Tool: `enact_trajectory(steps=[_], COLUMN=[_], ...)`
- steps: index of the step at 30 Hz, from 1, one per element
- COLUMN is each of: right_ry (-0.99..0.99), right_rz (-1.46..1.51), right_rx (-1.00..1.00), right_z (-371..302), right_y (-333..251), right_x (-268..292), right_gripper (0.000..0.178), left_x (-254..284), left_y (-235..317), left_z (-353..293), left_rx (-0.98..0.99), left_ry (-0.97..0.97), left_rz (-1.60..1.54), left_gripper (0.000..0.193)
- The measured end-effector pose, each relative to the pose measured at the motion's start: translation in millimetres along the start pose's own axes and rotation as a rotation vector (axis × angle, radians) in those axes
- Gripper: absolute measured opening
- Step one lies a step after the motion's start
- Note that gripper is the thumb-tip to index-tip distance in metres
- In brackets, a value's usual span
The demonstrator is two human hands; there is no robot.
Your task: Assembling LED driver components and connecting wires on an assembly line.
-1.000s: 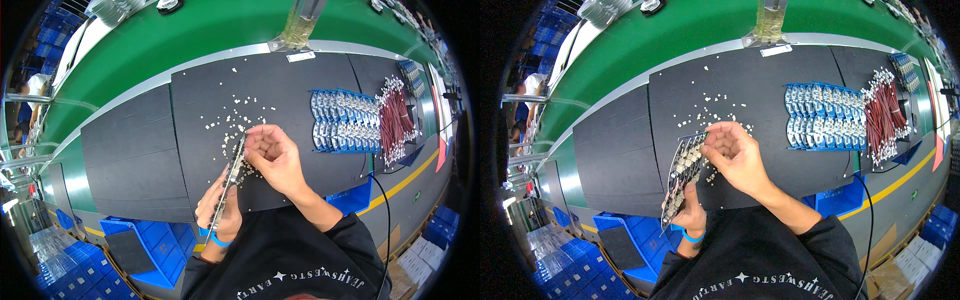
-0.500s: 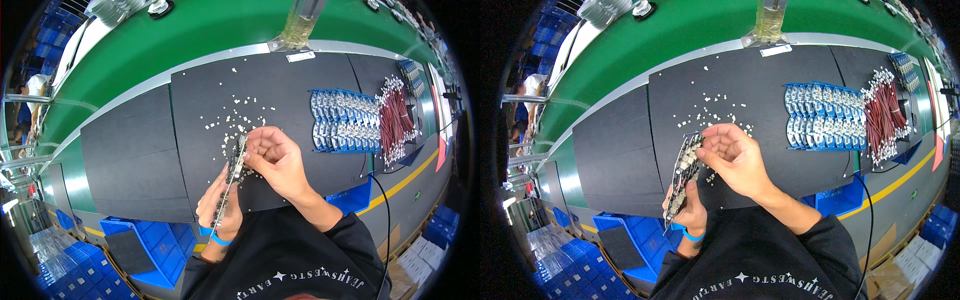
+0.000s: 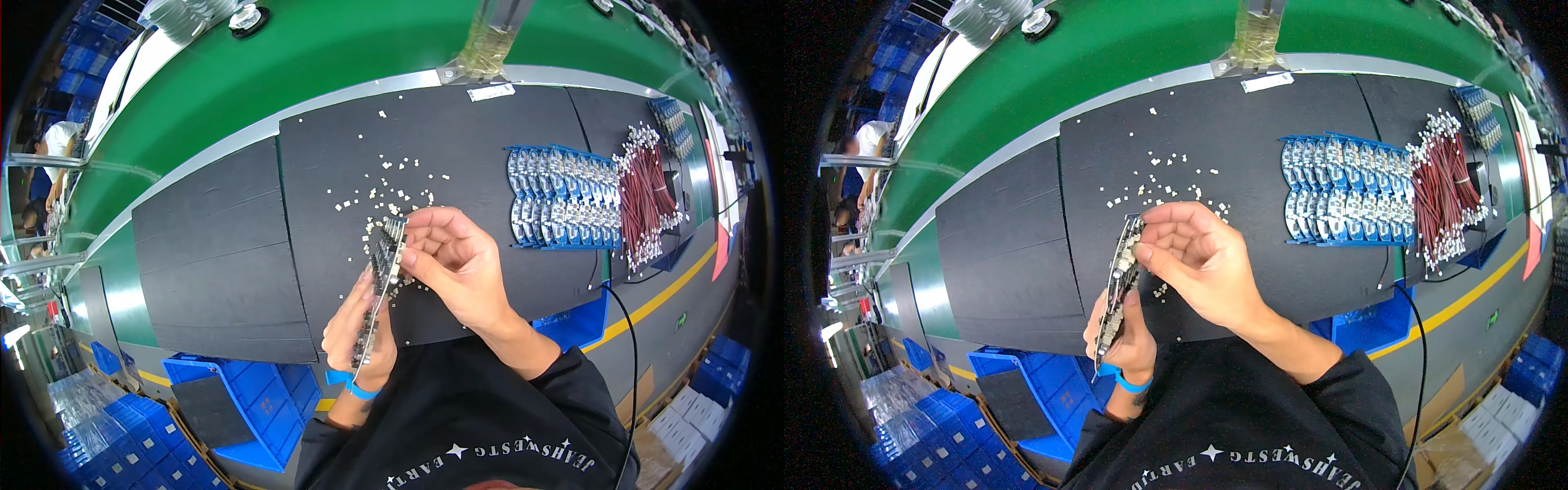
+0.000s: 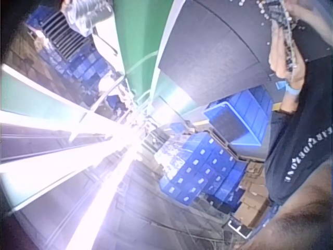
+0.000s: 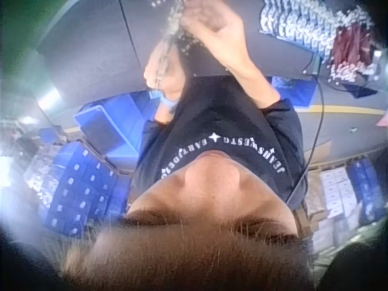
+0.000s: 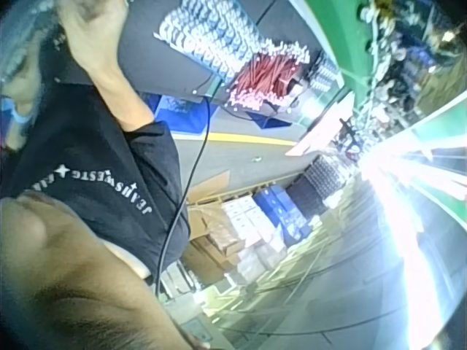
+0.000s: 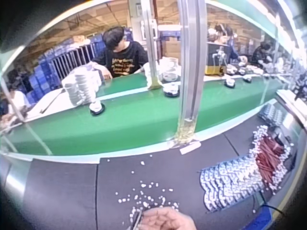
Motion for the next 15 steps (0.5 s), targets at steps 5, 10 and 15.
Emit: enact_trajectory(steps=[5, 10, 15], right_ry=[-0.023, -0.012, -0.027], right_rz=[0.007, 0.025, -0.010], right_rx=[0.014, 0.038, 0.062], right_z=[0.2, 4.8, -1.1], right_y=[0.5, -0.2, -1.2], right_x=[2.3, 0.6, 4.0], right_gripper=[0.032, 0.033, 0.033], left_x=[1.0, 2.7, 2.2], left_y=[-1.2, 0.0, -2.2], left_z=[1.4, -1.5, 2.8], left_rx=[-0.039, 0.020, -0.033], left_ry=[-0.010, -0.032, -0.036], left_rz=[0.009, -0.008, 0.009], left_gripper=[0.013, 0.013, 0.014])
Point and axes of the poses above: each hand's wrist, its own z-axis towards the middle knuckle, its own x-axis out of the back of the hand, y = z × x, the point moved 1 cm from there along z, towards the middle knuckle, and after that the axes turned 15 degrees about -x, right-handed, at the moved point
